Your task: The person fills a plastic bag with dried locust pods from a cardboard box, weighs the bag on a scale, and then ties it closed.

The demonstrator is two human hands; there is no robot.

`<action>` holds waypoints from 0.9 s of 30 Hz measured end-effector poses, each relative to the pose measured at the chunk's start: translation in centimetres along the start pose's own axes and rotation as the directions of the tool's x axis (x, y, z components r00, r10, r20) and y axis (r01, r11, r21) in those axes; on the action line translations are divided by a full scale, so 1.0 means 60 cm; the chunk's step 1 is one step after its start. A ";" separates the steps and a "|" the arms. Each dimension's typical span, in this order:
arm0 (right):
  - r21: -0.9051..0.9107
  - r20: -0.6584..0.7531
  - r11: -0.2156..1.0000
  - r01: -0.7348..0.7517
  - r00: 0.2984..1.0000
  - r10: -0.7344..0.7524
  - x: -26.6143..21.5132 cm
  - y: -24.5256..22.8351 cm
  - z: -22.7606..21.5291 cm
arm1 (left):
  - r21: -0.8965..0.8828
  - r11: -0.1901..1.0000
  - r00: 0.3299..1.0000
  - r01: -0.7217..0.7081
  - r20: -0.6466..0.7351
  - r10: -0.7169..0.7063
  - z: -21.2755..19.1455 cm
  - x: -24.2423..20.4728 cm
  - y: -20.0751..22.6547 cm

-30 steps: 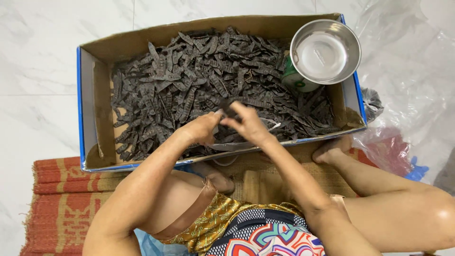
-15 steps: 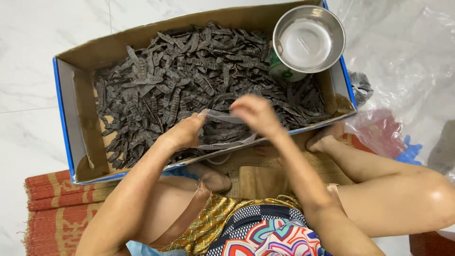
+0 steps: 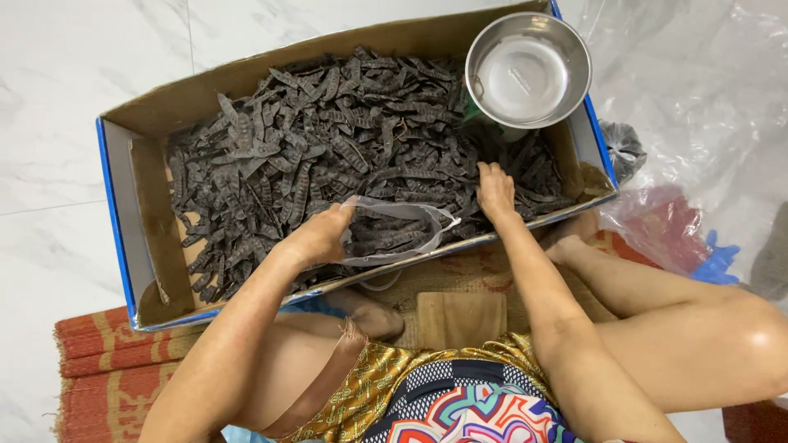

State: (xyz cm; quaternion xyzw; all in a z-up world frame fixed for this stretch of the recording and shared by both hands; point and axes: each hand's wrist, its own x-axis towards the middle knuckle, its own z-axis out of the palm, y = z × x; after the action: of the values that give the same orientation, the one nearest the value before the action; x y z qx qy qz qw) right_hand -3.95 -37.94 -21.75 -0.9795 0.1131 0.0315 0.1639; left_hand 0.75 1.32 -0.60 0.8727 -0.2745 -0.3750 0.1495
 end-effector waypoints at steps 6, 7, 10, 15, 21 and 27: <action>0.371 -0.219 0.920 0.131 0.974 -0.050 -0.015 -0.008 -0.060 | -0.012 1.000 1.000 0.009 0.006 -0.009 -0.005 -0.006 0.010; 0.413 -0.216 0.902 0.130 0.975 -0.042 -0.011 -0.008 -0.064 | -0.006 1.000 1.000 0.018 0.010 -0.018 -0.008 -0.005 0.010; 0.478 -0.165 0.870 0.119 0.985 -0.044 0.013 -0.016 -0.072 | 0.002 1.000 1.000 -0.003 -0.005 0.003 -0.011 -0.003 0.011; 0.387 -0.004 0.913 0.129 0.990 -0.138 0.075 -0.033 -0.026 | -0.003 1.000 1.000 0.002 0.000 -0.002 -0.011 0.000 0.015; 0.333 0.086 0.920 0.205 0.965 -0.246 0.077 -0.044 0.004 | -0.029 1.000 1.000 -0.009 -0.007 0.009 -0.014 -0.008 0.019; 0.026 0.214 1.000 0.003 0.977 -0.008 0.042 -0.056 -0.005 | -0.008 1.000 1.000 0.017 0.019 -0.016 -0.010 -0.001 0.010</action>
State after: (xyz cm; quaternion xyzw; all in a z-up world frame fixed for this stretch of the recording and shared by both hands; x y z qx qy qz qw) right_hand -0.69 -35.47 -20.68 -0.9685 0.0925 0.1350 0.1877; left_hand 0.93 0.91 0.11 0.8707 -0.2671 -0.3857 0.1474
